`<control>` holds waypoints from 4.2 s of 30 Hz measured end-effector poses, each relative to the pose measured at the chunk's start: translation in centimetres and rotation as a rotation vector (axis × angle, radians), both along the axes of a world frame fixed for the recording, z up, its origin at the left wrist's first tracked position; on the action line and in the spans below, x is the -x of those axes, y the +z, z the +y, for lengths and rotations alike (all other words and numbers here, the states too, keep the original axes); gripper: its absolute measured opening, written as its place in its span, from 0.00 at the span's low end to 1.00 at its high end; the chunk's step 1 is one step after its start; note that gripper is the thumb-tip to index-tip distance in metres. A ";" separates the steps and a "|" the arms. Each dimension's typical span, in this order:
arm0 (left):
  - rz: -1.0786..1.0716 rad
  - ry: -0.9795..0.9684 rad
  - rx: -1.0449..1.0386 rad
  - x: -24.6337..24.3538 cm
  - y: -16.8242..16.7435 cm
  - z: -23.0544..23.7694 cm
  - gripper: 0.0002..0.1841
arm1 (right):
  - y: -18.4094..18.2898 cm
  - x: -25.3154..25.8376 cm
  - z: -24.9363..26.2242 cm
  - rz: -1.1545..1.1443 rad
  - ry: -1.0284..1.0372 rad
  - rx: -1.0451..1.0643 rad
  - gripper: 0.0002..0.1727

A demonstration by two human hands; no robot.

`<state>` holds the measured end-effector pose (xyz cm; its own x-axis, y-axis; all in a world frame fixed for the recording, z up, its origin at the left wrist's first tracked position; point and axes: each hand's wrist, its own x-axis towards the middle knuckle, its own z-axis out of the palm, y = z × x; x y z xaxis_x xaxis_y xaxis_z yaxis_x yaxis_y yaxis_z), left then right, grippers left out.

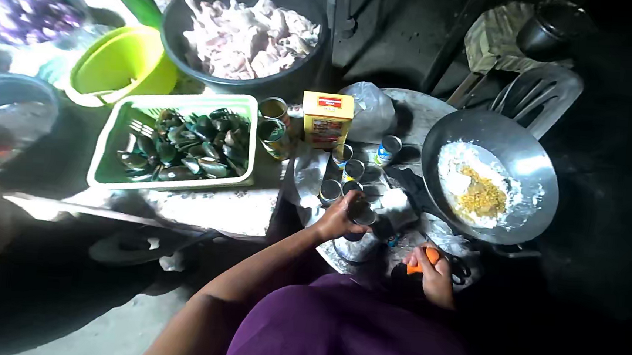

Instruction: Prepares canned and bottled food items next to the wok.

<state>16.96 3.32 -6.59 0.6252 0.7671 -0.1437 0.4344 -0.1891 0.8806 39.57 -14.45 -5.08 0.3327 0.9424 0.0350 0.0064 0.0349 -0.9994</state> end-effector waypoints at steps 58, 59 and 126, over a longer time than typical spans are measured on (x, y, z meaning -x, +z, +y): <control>0.511 0.046 -0.457 -1.0 -8.6 6.9 0.52 | -5.6 0.4 -9.0 -0.003 -0.204 0.276 0.12; 0.509 0.009 -0.483 -1.9 -8.1 7.2 0.50 | -7.2 0.4 -9.1 -0.035 -0.206 0.259 0.13; -1.069 -0.045 0.567 13.4 10.0 0.8 0.43 | -0.4 7.8 2.2 -0.091 0.080 -0.009 0.06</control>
<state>3.53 4.12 3.37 0.6582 0.7373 0.1526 -0.5600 0.3439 0.7537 31.79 -12.20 -5.43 0.2518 0.9652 0.0699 0.0937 0.0476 -0.9945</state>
